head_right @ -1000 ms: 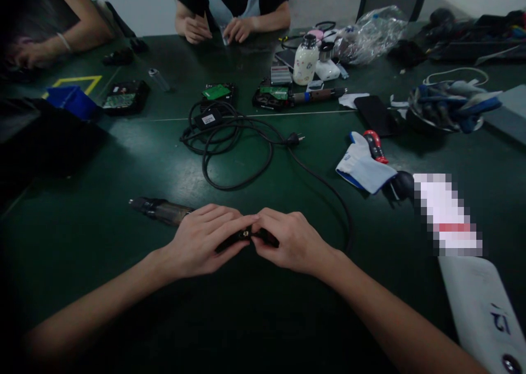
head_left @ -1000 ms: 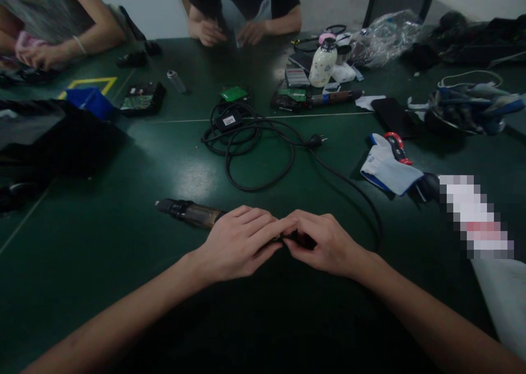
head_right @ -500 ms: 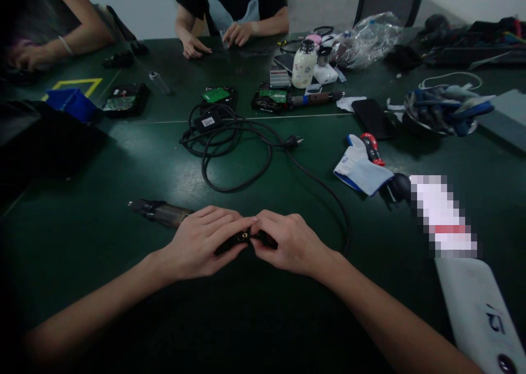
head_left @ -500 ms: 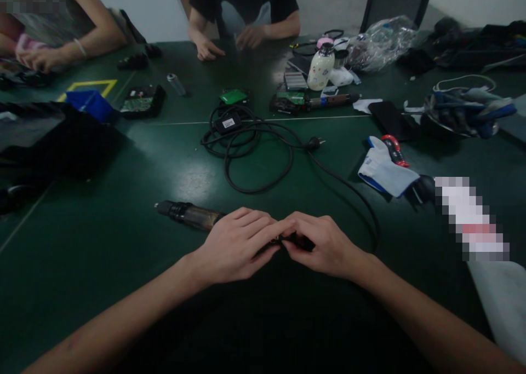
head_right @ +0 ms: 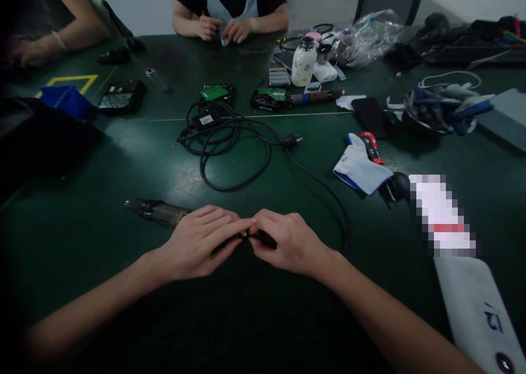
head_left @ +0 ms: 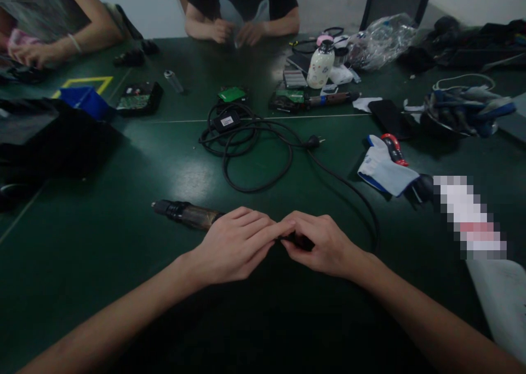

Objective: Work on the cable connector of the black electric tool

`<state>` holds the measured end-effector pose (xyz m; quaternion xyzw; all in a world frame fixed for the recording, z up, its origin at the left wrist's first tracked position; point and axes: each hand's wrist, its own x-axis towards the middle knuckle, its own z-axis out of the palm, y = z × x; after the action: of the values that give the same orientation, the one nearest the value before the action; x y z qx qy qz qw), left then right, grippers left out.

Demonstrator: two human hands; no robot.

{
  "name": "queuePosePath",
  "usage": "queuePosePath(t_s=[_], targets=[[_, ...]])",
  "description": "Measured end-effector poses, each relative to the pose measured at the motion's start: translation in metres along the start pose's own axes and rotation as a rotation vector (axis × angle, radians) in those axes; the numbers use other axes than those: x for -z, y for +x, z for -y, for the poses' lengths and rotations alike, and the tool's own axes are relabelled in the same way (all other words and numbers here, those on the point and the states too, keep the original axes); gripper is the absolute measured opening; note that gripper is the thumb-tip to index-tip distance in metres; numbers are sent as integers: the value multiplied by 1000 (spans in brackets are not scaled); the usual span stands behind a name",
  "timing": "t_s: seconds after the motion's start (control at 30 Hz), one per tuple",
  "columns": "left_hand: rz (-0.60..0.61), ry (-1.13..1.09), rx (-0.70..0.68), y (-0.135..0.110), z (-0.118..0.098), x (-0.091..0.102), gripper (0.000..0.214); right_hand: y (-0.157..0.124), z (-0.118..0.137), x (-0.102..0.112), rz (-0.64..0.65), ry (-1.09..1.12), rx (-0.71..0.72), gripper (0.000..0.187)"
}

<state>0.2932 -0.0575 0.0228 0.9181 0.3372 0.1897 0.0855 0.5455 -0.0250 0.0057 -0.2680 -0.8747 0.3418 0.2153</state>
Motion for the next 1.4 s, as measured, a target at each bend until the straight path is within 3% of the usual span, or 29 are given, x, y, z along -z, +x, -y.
queuePosePath(t_s=[0.43,0.6,0.8,1.23,1.4], targets=[[-64,58,-20,0,1,-4,50,0,1,1,-15,-11,13,14],[-25,-23,-18,-1,0,-3,56,1,1,1,0,6,-8,18],[-60,65,-13,-2,1,-6,51,0,2,1,0,12,-8,13],[-24,-2,-12,-1,0,-3,54,0,3,2,11,17,-21,15],[-61,29,-11,0,-1,-4,46,1,3,2,12,13,-18,15]])
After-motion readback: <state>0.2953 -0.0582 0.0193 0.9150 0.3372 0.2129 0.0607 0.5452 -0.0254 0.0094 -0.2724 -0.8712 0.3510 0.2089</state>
